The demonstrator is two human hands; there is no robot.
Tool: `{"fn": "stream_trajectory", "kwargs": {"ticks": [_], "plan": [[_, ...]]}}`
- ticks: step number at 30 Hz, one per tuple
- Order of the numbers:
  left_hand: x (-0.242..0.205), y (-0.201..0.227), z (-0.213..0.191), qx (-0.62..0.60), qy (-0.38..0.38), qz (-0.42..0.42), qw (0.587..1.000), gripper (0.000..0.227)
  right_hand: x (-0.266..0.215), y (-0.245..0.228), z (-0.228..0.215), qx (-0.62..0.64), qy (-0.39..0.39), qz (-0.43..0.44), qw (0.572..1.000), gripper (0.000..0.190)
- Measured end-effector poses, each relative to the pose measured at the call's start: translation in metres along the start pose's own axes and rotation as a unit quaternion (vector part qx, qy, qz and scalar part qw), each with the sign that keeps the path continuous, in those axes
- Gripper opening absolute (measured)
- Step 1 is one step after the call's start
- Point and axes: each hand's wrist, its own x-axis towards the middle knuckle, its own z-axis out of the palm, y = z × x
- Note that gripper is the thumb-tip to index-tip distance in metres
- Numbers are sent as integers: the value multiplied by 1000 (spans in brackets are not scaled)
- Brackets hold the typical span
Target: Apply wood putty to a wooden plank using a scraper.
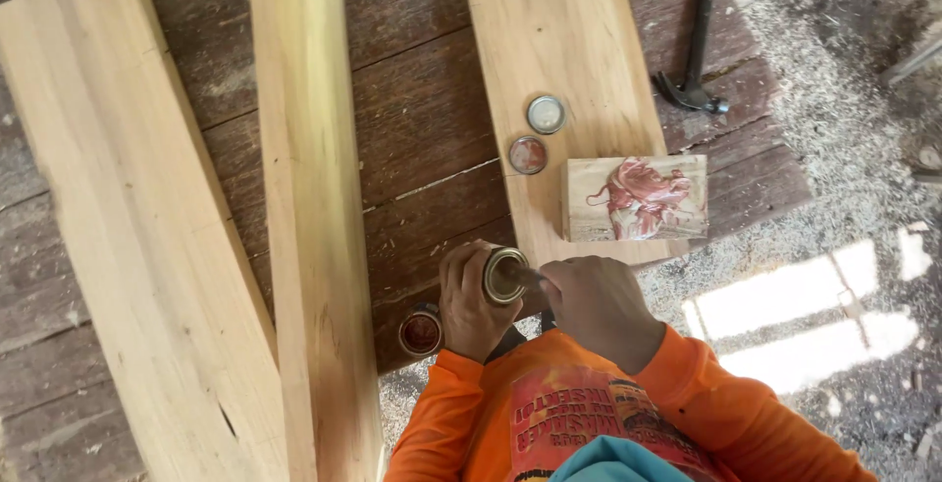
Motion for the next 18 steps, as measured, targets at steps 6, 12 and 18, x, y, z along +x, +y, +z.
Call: {"fn": "stream_trajectory", "kwargs": {"ticks": [6, 12, 18], "plan": [[13, -2, 6, 12, 8, 49, 999, 74, -8, 9, -20, 114, 52, 26, 992, 12], [20, 12, 14, 35, 14, 80, 996, 68, -10, 37, 11, 210, 94, 7, 973, 12], [38, 27, 16, 0, 12, 82, 997, 74, -25, 73, 55, 524, 52, 85, 846, 19]]}}
